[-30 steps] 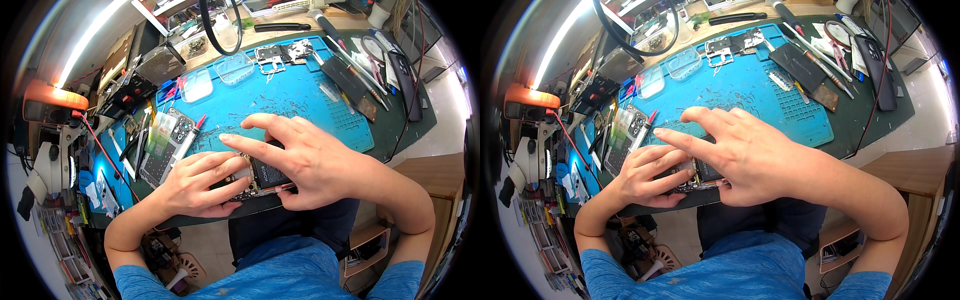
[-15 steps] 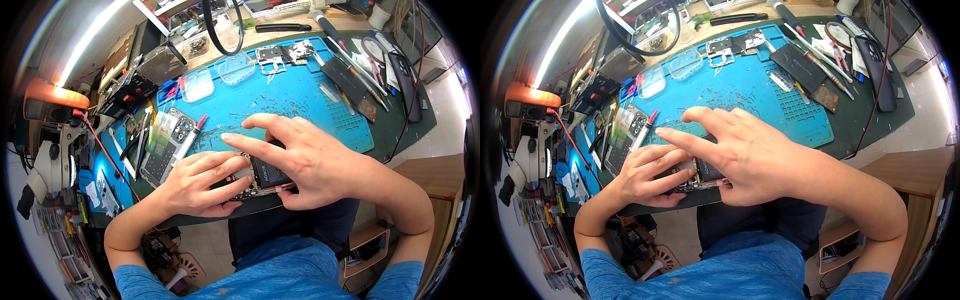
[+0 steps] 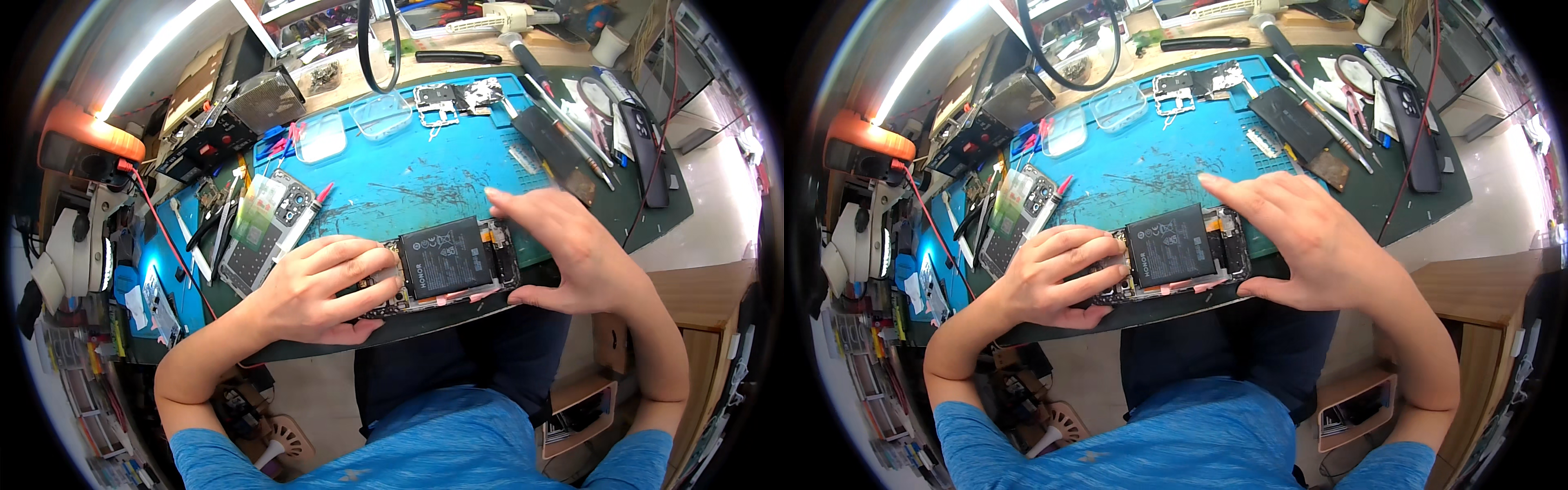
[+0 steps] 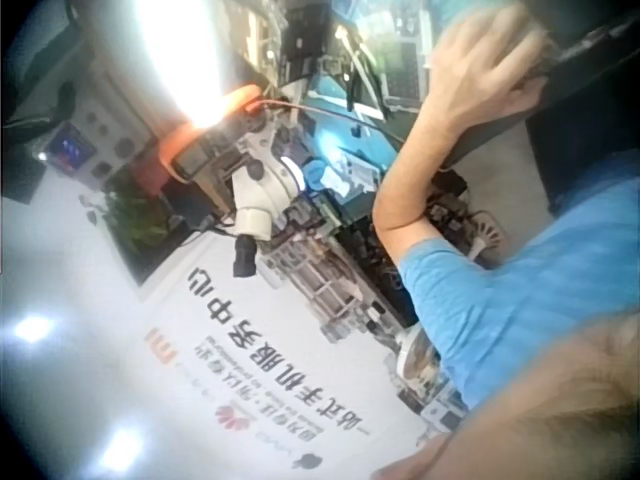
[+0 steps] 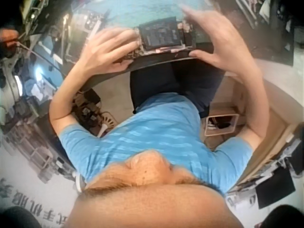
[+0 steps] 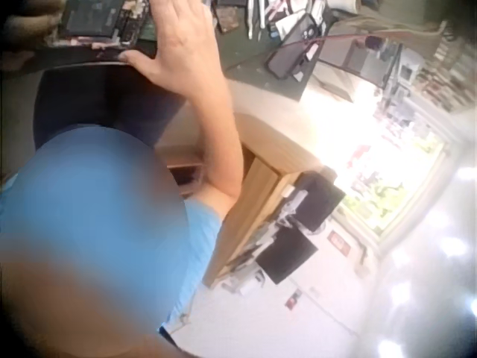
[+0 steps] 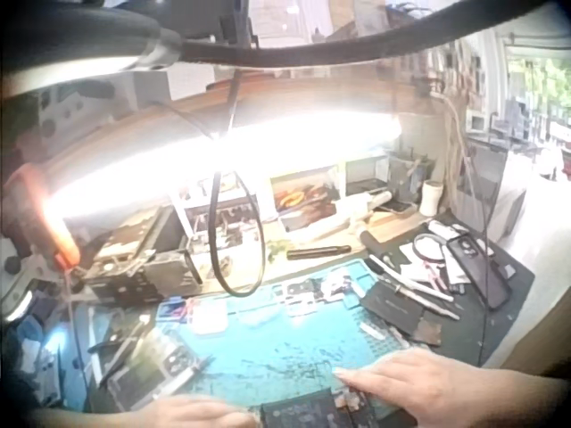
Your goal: The person connects a battery to a disassembled smartphone motherboard, then plugs in a charging cable and uses a multimeter to test the device. The person handles the phone, battery, charging cable, and multimeter probes throughout the process.
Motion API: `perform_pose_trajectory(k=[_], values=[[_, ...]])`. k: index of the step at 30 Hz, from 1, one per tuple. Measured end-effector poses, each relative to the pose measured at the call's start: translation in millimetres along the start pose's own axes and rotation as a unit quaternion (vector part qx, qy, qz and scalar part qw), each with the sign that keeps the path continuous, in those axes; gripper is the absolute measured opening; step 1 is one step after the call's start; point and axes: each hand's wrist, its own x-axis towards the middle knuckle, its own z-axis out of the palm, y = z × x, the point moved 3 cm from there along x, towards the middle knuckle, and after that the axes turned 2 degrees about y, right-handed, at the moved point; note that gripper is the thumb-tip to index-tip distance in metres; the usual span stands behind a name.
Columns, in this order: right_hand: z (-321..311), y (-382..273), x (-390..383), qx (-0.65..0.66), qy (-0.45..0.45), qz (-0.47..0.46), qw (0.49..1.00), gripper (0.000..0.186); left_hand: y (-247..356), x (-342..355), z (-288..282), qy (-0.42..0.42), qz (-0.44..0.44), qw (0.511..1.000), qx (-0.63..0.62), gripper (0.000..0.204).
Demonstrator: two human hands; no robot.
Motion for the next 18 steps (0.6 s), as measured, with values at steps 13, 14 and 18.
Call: perform_pose_trajectory(k=[13, 14, 18], values=[[7, 9, -4, -0.073, 0.075, -0.088, 0.991, 0.104, 4, -6, -2, 0.004, -0.055, 0.998, -0.032, 0.075], [8, 10, -4, -0.076, 0.078, -0.090, 0.990, 0.104, 4, -7, -1, 0.002, -0.058, 0.998, -0.031, 0.076], [11, 13, -7, -0.093, 0.089, -0.102, 0.986, 0.100, 7, -2, -4, -0.014, -0.088, 0.996, -0.022, 0.076]])
